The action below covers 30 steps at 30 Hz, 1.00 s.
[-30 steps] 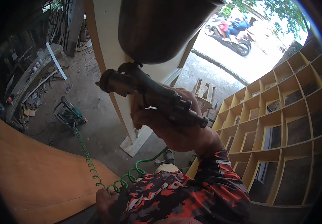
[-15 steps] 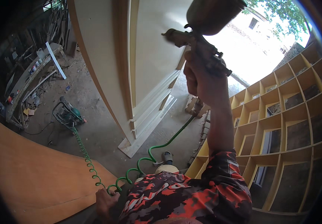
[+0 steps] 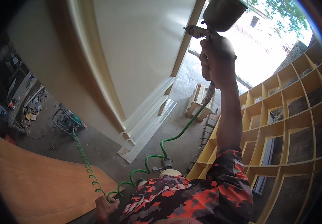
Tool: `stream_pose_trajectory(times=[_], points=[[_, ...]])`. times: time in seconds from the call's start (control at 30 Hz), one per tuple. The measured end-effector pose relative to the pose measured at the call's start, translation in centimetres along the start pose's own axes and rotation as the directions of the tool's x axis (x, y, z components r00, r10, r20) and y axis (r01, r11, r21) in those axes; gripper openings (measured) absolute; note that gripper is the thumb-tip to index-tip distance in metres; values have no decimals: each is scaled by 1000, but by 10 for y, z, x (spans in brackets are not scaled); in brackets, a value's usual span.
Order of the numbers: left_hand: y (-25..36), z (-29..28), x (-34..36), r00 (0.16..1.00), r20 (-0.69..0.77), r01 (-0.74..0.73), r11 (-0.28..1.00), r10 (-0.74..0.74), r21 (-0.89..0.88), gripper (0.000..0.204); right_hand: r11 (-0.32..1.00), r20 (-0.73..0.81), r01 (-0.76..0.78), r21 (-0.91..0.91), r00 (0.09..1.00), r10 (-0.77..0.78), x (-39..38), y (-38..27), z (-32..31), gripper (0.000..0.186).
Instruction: The person paints a wooden door frame using a spray gun connected to a compressor.
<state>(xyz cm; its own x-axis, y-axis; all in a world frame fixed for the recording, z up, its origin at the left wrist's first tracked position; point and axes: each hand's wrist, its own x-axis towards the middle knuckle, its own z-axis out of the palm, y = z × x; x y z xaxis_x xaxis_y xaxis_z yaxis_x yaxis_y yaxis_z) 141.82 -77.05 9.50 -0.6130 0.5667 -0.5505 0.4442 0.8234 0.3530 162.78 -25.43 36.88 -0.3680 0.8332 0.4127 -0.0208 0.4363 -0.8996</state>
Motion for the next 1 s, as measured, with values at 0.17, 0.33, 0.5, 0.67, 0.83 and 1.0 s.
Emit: stream_pose_trajectory(times=[0.17,0.33,0.5,0.67,0.83,1.0], points=[[53,-6,-12,994,-84,-71,996,66,-52,37,999,-23,-8,53,1000,10,34,21,-30,47],[90,-10,-14,997,-62,-45,998,42,-49,35,999,-42,-1,37,999,3,71,46,-60,44],[114,-5,-8,996,-79,-49,998,46,-31,34,1000,-67,28,3,997,-27,109,69,-86,46],[124,2,3,998,-53,-26,999,25,-18,34,997,-37,25,71,999,-22,146,91,-116,44],[145,6,3,998,-60,-5,999,3,-34,34,994,-65,8,105,998,-1,179,111,-138,44],[171,5,0,999,5,33,996,-32,-89,35,994,-86,-3,109,996,12,210,125,-166,44]])
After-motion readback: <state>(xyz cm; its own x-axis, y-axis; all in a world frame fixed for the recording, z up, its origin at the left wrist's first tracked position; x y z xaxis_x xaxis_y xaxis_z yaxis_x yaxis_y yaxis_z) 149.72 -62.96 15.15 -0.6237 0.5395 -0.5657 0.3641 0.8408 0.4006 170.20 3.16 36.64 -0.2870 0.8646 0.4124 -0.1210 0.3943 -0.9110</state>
